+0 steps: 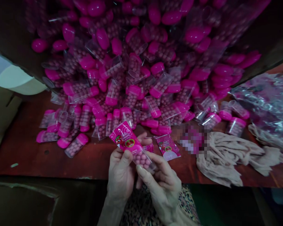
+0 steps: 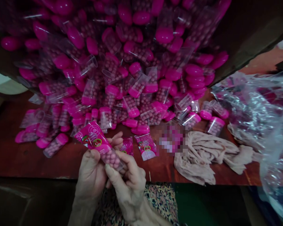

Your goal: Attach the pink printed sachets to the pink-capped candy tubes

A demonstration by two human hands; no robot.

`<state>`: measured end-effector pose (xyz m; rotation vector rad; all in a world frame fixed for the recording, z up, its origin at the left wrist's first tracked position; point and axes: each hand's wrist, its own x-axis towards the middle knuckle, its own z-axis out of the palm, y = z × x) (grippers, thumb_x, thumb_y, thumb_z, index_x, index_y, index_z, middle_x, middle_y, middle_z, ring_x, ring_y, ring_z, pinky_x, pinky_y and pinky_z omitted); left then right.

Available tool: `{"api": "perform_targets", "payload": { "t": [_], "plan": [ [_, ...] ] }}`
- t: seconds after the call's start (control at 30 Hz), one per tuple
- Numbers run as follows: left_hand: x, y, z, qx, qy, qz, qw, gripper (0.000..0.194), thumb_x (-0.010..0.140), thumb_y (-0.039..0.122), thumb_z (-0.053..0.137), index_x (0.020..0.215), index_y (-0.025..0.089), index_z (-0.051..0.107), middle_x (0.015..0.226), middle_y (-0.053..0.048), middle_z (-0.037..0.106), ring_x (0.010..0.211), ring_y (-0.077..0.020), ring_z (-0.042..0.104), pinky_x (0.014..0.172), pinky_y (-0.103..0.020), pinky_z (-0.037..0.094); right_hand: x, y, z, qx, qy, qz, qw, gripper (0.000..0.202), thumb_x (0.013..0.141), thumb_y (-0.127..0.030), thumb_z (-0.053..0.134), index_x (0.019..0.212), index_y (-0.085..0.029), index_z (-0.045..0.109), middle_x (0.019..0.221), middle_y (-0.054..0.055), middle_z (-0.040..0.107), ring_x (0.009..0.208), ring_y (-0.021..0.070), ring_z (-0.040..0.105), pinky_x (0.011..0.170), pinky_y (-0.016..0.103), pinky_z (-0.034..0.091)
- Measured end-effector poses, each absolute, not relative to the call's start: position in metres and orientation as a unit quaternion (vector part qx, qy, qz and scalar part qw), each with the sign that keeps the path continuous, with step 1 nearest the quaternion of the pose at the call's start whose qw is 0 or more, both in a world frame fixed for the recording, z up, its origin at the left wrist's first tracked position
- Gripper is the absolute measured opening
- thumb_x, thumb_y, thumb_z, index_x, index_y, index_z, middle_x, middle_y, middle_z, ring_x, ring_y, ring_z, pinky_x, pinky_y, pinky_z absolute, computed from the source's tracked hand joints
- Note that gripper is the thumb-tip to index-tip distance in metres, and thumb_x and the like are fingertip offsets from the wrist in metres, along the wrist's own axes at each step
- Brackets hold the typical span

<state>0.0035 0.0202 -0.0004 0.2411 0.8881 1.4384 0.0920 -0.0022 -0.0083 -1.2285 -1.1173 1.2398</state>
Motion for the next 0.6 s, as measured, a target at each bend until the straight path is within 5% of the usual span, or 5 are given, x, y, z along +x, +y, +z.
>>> {"api": "perform_targets", "payload": {
  "t": [0.27,0.47,0.6],
  "plan": [
    [0.016,0.020,0.005,0.092,0.396,0.602,0.687,0.022,0.078,0.035,0.062,0.085,0.017,0.072,0.087,-0.010,0.073,0.084,-0.0220,0.067,0.076,-0.034,0.053,0.098,-0.008,-0.015,-0.599,-0.577,0.273,0.482,0.032,0.077,-0.024,0.065,0.109,-0.022,0.062,0.093,0.004,0.074,0.071,0.0174,0.071,0.067,0.025,0.059],
    [0.005,0.023,0.000,0.122,0.404,0.637,0.645,0.025,0.069,0.037,0.070,0.084,0.017,0.073,0.088,-0.011,0.073,0.089,-0.0253,0.066,0.081,-0.038,0.051,0.099,0.002,-0.006,-0.520,-0.437,0.539,0.498,0.028,0.084,-0.029,0.058,0.111,-0.022,0.059,0.057,-0.004,0.062,0.037,0.0068,0.052,0.036,0.016,0.045],
    [0.008,0.020,0.000,0.120,0.395,0.650,0.638,0.021,0.073,0.037,0.067,0.080,0.018,0.073,0.089,-0.010,0.073,0.089,-0.0260,0.066,0.080,-0.039,0.052,0.094,-0.005,-0.008,-0.494,-0.367,0.606,0.504,0.029,0.083,-0.033,0.059,0.110,-0.021,0.060,0.050,-0.006,0.054,0.032,0.0053,0.044,0.031,0.015,0.037]
  ]
}}
